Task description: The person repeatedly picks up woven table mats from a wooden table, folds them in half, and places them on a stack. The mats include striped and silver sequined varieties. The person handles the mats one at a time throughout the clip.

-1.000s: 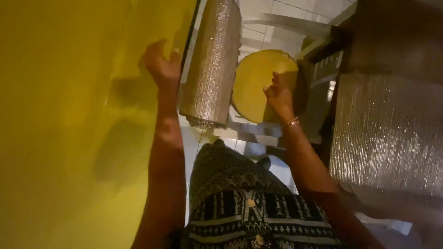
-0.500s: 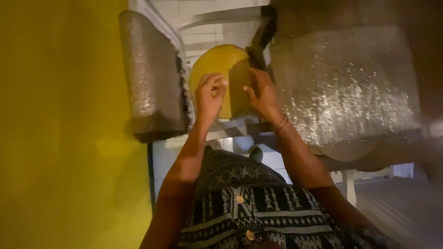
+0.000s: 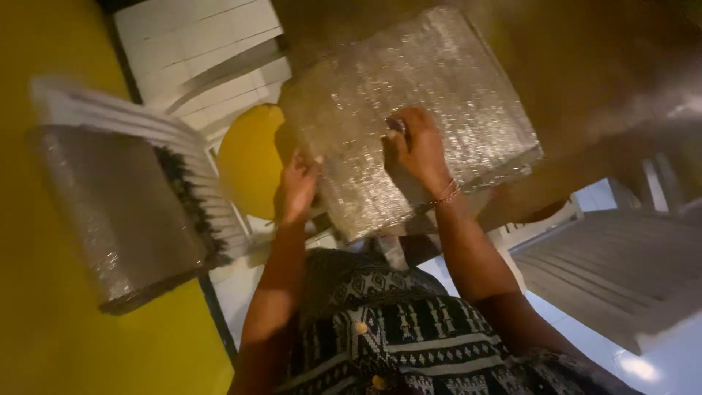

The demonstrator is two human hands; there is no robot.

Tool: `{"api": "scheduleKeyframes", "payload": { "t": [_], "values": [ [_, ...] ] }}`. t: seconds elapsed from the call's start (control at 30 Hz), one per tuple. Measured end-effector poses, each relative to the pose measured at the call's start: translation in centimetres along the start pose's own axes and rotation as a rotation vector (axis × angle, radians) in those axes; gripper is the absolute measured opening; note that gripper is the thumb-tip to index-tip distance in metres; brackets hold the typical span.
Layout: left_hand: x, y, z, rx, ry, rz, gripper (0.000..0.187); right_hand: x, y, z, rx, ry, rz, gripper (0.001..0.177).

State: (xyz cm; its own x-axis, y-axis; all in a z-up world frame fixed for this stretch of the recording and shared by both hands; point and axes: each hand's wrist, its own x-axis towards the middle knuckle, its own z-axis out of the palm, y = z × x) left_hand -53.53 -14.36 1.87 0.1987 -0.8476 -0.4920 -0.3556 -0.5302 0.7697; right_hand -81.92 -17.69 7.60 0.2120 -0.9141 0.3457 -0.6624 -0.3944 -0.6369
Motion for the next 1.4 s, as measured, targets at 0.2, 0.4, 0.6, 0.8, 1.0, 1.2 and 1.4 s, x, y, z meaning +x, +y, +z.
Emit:
{"api": "scheduleKeyframes", "payload": {
  "t": [0.2,0.4,0.6,0.8,1.0,1.2,1.4],
  "values": [
    [6.6,-7.2,3.6,-0.121,0.515,0.273,0.050,0.8,3.3,-7.7,-0.193,0.137,0.127,0.017],
    [4.3,-4.9,3.0,-0.132,0.775,0.443,0.056,2.6,18.4,-7.1,-0.404,0.151,0.263,0.016],
    [4.1,-5.0,2.2,-0.423,0.599,0.316,0.040,4.1,21.6,-7.0,-0.258,0.146,0.494,0.016],
    [3.8,-4.5,2.1,-0.509,0.553,0.291,0.034,4.8,21.1,-6.9,-0.079,0.099,0.520,0.019],
    [-0.7,1.1,1.7,-0.576,0.416,0.400,0.052,6.3,19.1,-7.1,-0.194,0.085,0.705,0.024],
    [-1.4,2.2,0.5,-0.717,0.331,0.445,0.051,6.6,20.9,-5.9,0.019,0.123,0.496,0.020],
    [-1.9,2.5,0.4,-0.772,0.317,0.489,0.053,7.3,20.5,-7.1,0.088,0.260,0.344,0.027]
  ]
}}
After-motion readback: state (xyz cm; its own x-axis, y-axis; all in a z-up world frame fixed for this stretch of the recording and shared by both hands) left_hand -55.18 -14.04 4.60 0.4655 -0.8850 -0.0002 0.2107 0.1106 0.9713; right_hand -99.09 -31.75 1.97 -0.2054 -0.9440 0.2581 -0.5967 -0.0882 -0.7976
